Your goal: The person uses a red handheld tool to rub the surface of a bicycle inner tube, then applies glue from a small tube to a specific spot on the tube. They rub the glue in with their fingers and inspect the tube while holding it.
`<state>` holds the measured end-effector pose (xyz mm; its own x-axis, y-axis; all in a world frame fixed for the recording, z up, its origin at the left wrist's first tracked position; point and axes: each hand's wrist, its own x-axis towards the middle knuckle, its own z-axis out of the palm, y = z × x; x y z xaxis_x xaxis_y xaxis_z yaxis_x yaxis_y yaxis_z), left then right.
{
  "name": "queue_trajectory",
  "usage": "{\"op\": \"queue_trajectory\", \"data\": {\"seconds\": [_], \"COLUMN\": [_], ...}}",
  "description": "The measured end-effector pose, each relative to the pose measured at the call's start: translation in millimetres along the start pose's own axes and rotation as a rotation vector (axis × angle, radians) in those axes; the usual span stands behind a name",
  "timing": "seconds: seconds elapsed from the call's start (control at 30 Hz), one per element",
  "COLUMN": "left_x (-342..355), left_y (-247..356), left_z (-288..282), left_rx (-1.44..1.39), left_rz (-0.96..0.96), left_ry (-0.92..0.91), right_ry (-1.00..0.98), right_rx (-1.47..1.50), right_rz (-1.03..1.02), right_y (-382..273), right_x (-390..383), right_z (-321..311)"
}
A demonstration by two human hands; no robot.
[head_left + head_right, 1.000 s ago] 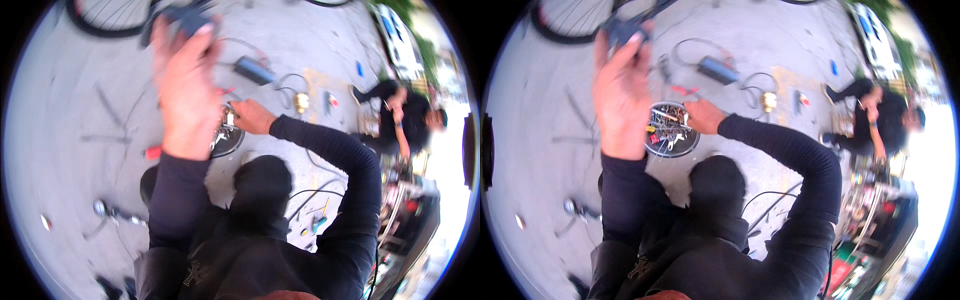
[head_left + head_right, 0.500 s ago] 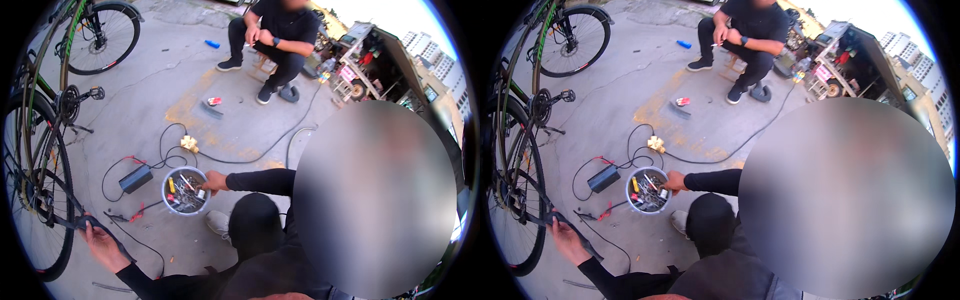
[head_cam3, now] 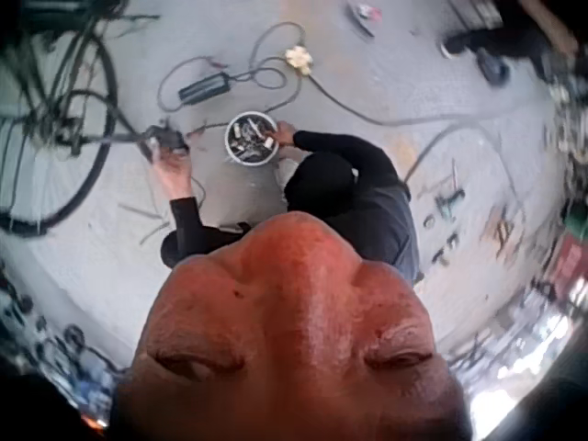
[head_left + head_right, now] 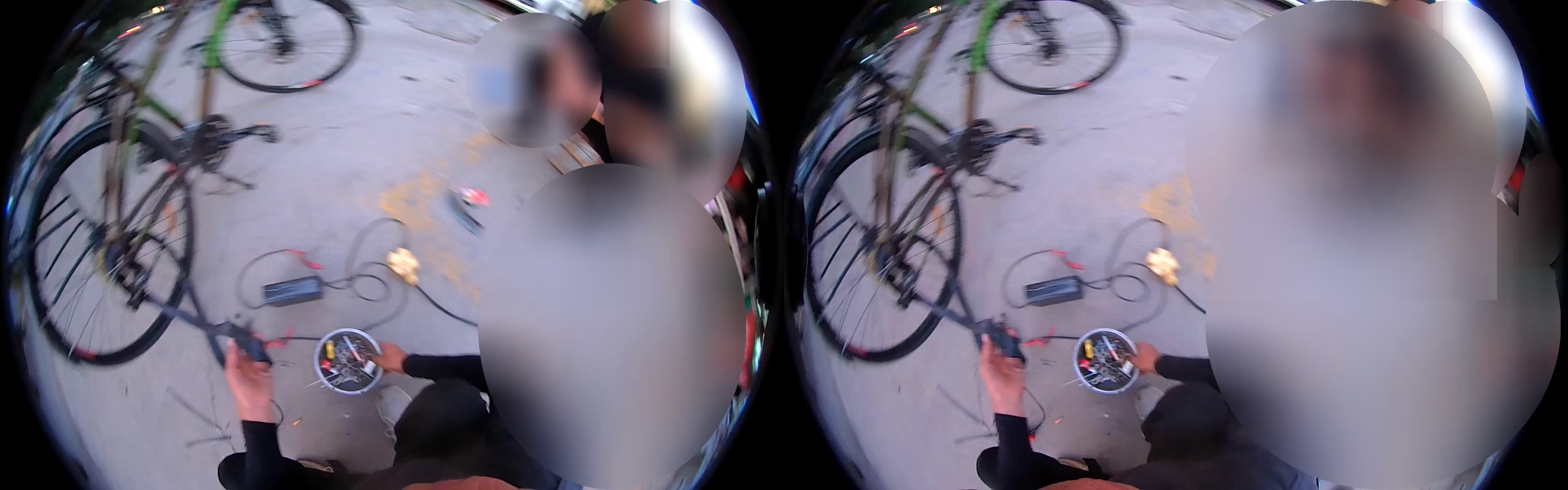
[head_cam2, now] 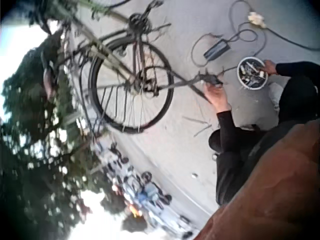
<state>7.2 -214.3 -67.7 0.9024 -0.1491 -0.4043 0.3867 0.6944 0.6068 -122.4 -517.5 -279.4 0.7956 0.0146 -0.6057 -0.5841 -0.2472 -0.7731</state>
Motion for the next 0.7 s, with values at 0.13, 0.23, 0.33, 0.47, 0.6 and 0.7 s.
{"op": "queue_trajectory", "data": {"seconds": [0.13, 0.23, 0.33, 0.47, 0.6, 0.7], "left_x": [-49, -56, -55, -48, -46, -57], "left_y": [-22, -15, 4, 47, 100, 134], "left_z": [49, 53, 62, 101, 94, 86], "left_rx": [-0.195, -0.293, -0.272, -0.172, 0.029, 0.170], "left_rz": [0.005, 0.000, 0.085, 0.158, 0.314, 0.418], "left_ry": [-0.035, -0.006, -0.035, -0.068, -0.155, -0.121], "right_ry": [-0.348, -0.295, -0.083, -0.299, -0.548, -0.441], "right_rx": [-0.828, -1.058, -0.483, 0.048, 0.098, 0.121], "right_rz": [0.004, -0.237, -0.766, -1.037, -0.798, -0.728], "right_y": [-67, -181, -288, -359, -386, -404], "right_x": [-4, -25, -49, -51, -57, -88], "right_z": [-48, -59, -44, 14, 51, 60]}}
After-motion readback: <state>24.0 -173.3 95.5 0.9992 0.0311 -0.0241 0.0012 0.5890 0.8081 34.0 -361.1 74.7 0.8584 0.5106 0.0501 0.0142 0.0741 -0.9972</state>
